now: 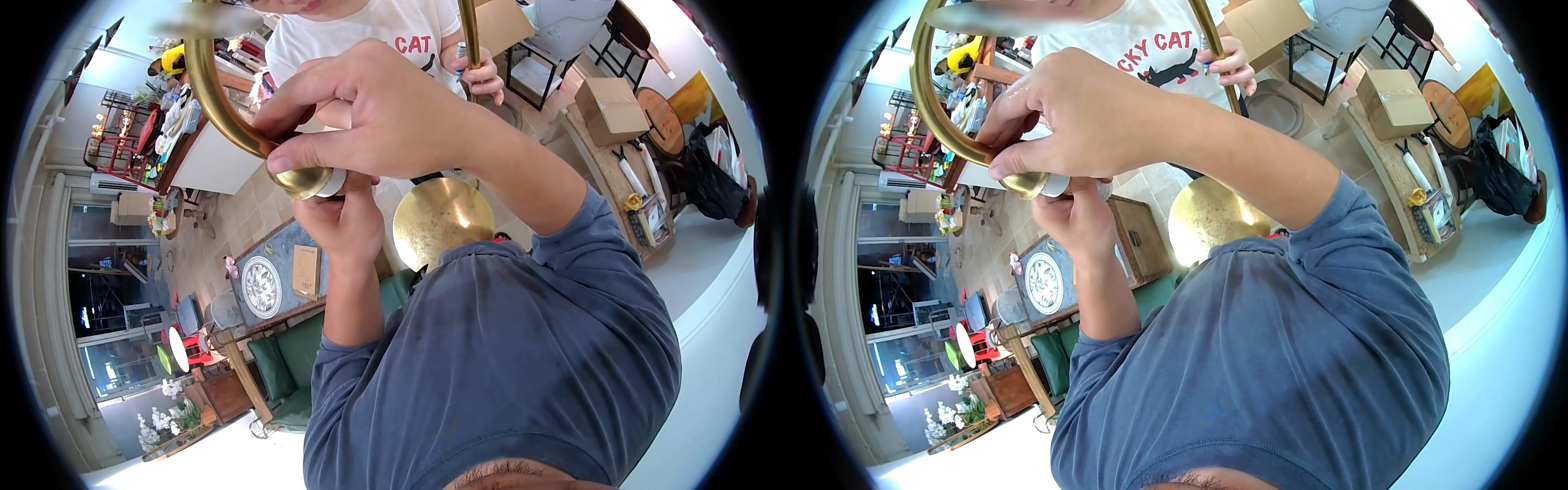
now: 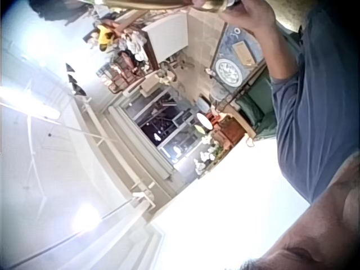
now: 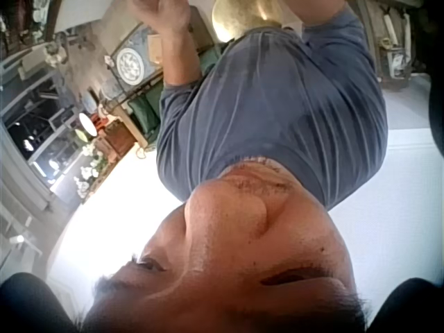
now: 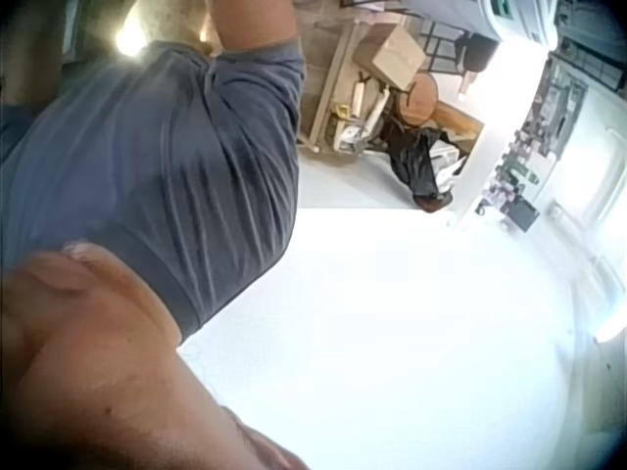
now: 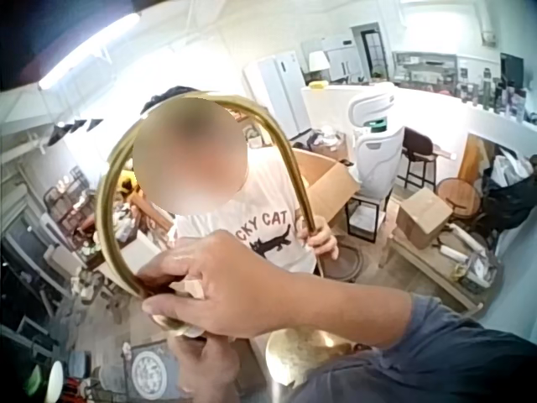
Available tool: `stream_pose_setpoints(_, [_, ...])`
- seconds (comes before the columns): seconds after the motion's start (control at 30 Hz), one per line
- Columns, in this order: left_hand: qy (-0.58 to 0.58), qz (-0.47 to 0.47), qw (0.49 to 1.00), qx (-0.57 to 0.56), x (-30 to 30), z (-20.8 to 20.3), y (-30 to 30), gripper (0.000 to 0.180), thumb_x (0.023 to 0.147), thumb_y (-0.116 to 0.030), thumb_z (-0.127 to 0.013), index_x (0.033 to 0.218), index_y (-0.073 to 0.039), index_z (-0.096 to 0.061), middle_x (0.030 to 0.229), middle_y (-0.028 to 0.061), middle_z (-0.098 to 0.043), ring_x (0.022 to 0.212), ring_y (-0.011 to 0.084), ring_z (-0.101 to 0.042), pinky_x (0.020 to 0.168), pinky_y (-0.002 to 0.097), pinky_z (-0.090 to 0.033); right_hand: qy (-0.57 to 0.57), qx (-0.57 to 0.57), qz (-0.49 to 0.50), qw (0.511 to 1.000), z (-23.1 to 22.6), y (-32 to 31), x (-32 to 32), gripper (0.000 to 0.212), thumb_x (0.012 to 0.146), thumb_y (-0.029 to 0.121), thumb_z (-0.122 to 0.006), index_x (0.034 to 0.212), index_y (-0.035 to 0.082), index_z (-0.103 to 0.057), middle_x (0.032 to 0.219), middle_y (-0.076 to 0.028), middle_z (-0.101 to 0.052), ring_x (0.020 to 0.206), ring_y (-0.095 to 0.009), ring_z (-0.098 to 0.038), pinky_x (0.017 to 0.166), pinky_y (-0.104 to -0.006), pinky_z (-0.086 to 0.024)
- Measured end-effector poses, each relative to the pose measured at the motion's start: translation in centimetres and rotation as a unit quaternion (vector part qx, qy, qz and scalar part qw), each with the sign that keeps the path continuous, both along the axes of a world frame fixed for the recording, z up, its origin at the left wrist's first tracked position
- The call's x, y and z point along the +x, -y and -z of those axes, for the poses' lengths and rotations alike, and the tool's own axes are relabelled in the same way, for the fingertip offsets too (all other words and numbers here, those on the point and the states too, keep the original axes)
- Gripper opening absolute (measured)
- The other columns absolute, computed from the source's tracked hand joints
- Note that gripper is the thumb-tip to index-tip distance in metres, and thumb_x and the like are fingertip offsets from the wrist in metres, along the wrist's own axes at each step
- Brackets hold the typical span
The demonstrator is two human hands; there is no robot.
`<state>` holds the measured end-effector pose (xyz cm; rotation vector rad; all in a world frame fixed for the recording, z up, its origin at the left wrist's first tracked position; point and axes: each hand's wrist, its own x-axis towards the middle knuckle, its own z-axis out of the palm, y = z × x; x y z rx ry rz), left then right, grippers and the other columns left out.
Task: The person screws an LED bulb into a gold-colored floor lamp. Then, they use scissors to open a small tube and apply a white substance to the lamp socket while another person holds the lamp frame.
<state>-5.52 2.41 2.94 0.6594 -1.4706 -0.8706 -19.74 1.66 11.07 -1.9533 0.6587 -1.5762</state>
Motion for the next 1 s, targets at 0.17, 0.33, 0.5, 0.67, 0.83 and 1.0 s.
stream_pose_setpoints(0.17, [-0.017, -0.018, 1.0, 0.012, -0.5, -0.2, -0.4, 0.012, 0.096, -0.008, -0.063, 0.096, 0.004, -0.063, 0.078, 0.007, -0.067, 0.07, 0.0126, -0.064, 0.063, 0.0255, -0.05, 0.187, 0.125, -0.083, 0.971, 2.6, 0.6, 0.6, 0.038, 0.085, 0.016, -0.078, 0.116, -0.003, -0.069, 0.107, -0.011, -0.073, 0.101, -0.016, -0.068, 0.091, -0.0309, -0.053])
stream_pose_setpoints(0.33, [-0.002, -0.022, 1.0, -0.008, -0.7, -0.4, -0.3, 0.016, 0.091, -0.003, -0.069, 0.104, 0.003, -0.061, 0.089, 0.0059, -0.066, 0.076, 0.0116, -0.063, 0.066, 0.0247, -0.051, 0.24, 0.144, -0.04, 0.959, 7.4, -1.8, 1.5, 0.042, 0.081, 0.01, -0.081, 0.119, -0.003, -0.067, 0.119, -0.011, -0.068, 0.112, -0.016, -0.062, 0.095, -0.0315, -0.05])
stream_pose_setpoints(0.5, [0.074, 0.041, 0.995, 0.043, 0.9, -0.4, -0.4, 0.046, 0.078, 0.005, -0.075, 0.119, 0.001, -0.053, 0.106, 0.0069, -0.061, 0.097, 0.015, -0.061, 0.081, 0.0287, -0.051, 0.202, 0.136, 0.008, 0.97, 7.1, -2.6, 2.9, 0.048, 0.074, 0.004, -0.084, 0.12, 0.001, -0.069, 0.115, -0.011, -0.068, 0.106, -0.015, -0.062, 0.093, -0.0301, -0.05])
stream_pose_setpoints(0.67, [0.167, 0.072, 0.981, -0.074, 6.5, -4.0, 0.4, 0.076, 0.076, -0.009, -0.071, 0.144, 0.003, -0.037, 0.132, 0.0162, -0.052, 0.124, 0.0288, -0.052, 0.108, 0.0438, -0.039, 0.172, 0.135, 0.008, 0.976, 7.4, -1.8, 2.1, 0.048, 0.073, 0.004, -0.086, 0.118, -0.002, -0.068, 0.109, -0.008, -0.07, 0.098, -0.013, -0.065, 0.091, -0.0274, -0.051])
stream_pose_setpoints(0.83, [-0.086, 0.121, 0.987, -0.058, 4.0, -13.0, 1.5, 0.091, 0.093, -0.058, -0.045, 0.145, 0.014, -0.027, 0.136, 0.0301, -0.046, 0.132, 0.0412, -0.044, 0.117, 0.0537, -0.028, 0.298, 0.23, -0.078, 0.923, 8.0, -1.8, 3.6, 0.054, 0.07, 0.01, -0.09, 0.114, -0.005, -0.063, 0.102, -0.01, -0.071, 0.095, -0.013, -0.067, 0.089, -0.0271, -0.053])
stream_pose_setpoints(1.0, [0.065, 0.219, 0.972, 0.052, 0.2, -14.6, 4.3, 0.096, 0.093, -0.068, -0.045, 0.141, 0.014, -0.031, 0.1, 0.0185, -0.056, 0.082, 0.0255, -0.059, 0.082, 0.0408, -0.051, 0.4, 0.149, -0.09, 0.9, 10.0, -1.0, 5.2, 0.049, 0.07, 0.009, -0.089, 0.112, -0.003, -0.067, 0.106, -0.009, -0.07, 0.096, -0.014, -0.066, 0.093, -0.0296, -0.052])
